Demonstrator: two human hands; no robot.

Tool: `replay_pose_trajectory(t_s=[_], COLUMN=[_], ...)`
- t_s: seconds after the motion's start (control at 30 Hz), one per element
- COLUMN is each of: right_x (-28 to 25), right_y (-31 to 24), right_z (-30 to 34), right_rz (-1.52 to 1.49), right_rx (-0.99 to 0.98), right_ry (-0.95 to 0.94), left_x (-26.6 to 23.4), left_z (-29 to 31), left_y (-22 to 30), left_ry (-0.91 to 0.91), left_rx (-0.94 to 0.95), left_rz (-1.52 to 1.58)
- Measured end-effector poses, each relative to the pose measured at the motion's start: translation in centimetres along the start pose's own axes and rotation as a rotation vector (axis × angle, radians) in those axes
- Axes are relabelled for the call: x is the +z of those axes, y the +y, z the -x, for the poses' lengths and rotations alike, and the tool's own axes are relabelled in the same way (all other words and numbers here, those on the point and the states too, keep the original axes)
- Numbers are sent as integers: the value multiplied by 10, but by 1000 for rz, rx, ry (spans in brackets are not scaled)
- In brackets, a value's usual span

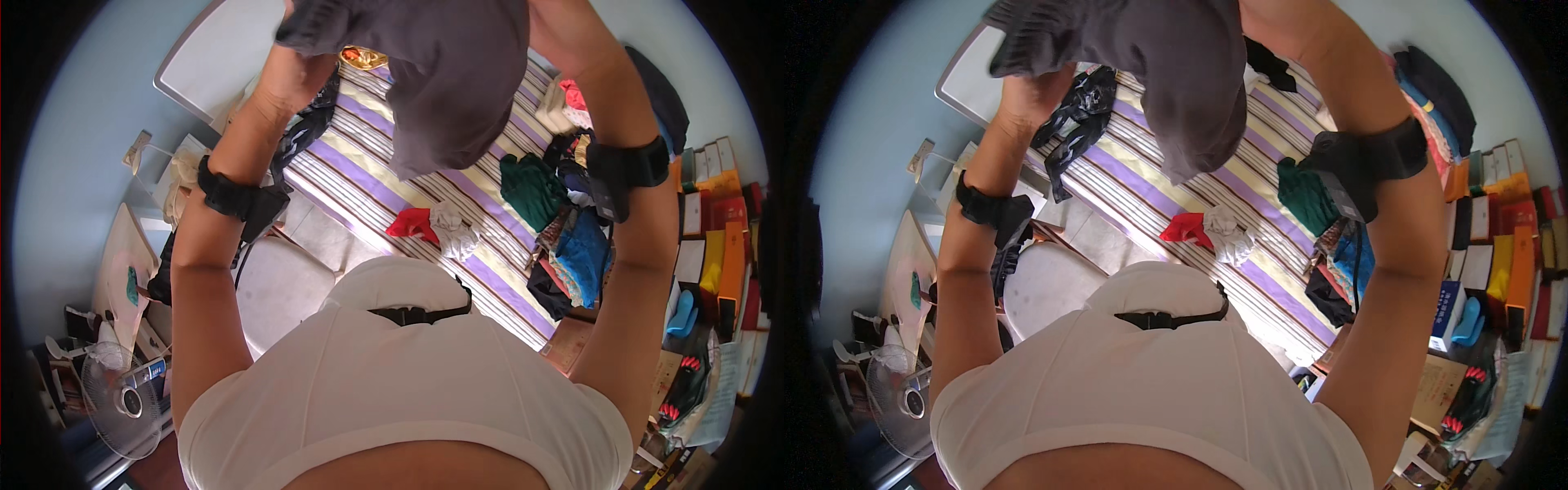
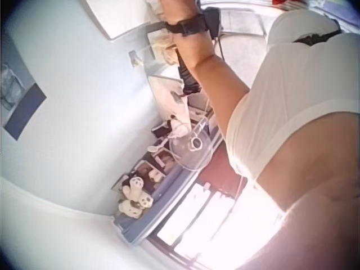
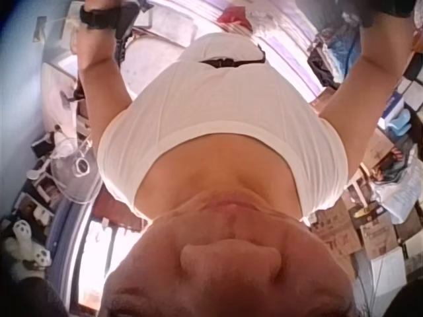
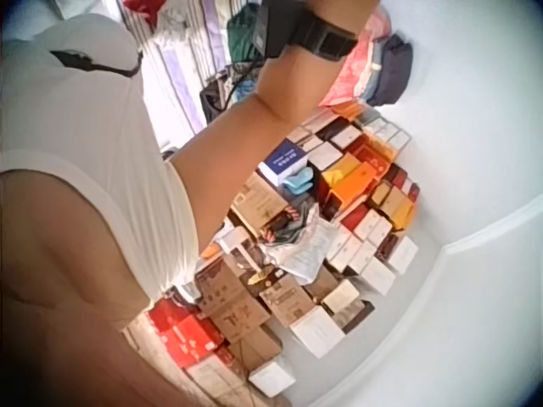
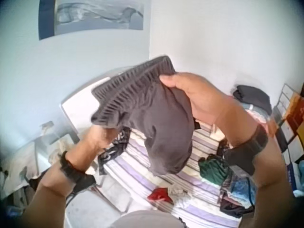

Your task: Folding various items of clothing including a white shirt, a green shirt, a black garment, a skirt, and trousers on a bed.

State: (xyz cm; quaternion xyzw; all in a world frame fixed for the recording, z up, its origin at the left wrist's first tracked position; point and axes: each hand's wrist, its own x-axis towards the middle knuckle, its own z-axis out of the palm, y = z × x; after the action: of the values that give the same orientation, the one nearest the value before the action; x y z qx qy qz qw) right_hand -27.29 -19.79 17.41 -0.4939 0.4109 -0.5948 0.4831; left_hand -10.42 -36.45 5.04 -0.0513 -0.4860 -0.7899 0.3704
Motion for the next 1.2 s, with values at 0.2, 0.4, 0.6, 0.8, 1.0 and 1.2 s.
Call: replay_pose_trajectory(t_s=[0.2, 0.4, 0.6, 0.8, 1.0, 1.2], right_x=[37, 36, -15, -21, 59, 44], right_y=[-24, -20, 67, 219, 223, 213], right_z=[-20, -28, -15, 97, 103, 106], right_rz=[119, 119, -94, 387, -277, -281], right_rx=[-113, -53, 355, 664, 505, 727], right_ry=[-199, 47, 191, -207, 169, 29], left_x=[-16, -34, -21, -15, -17, -13], left_z=[80, 155, 189, 175, 171, 153], left_y=[-21, -22, -16, -6, -17, -20], left_ry=[-294, -576, -114, 19, 98, 47], left_rx=[-397, -836, -894, -723, -810, -896], left_rz=[188, -331, 283, 417, 509, 374])
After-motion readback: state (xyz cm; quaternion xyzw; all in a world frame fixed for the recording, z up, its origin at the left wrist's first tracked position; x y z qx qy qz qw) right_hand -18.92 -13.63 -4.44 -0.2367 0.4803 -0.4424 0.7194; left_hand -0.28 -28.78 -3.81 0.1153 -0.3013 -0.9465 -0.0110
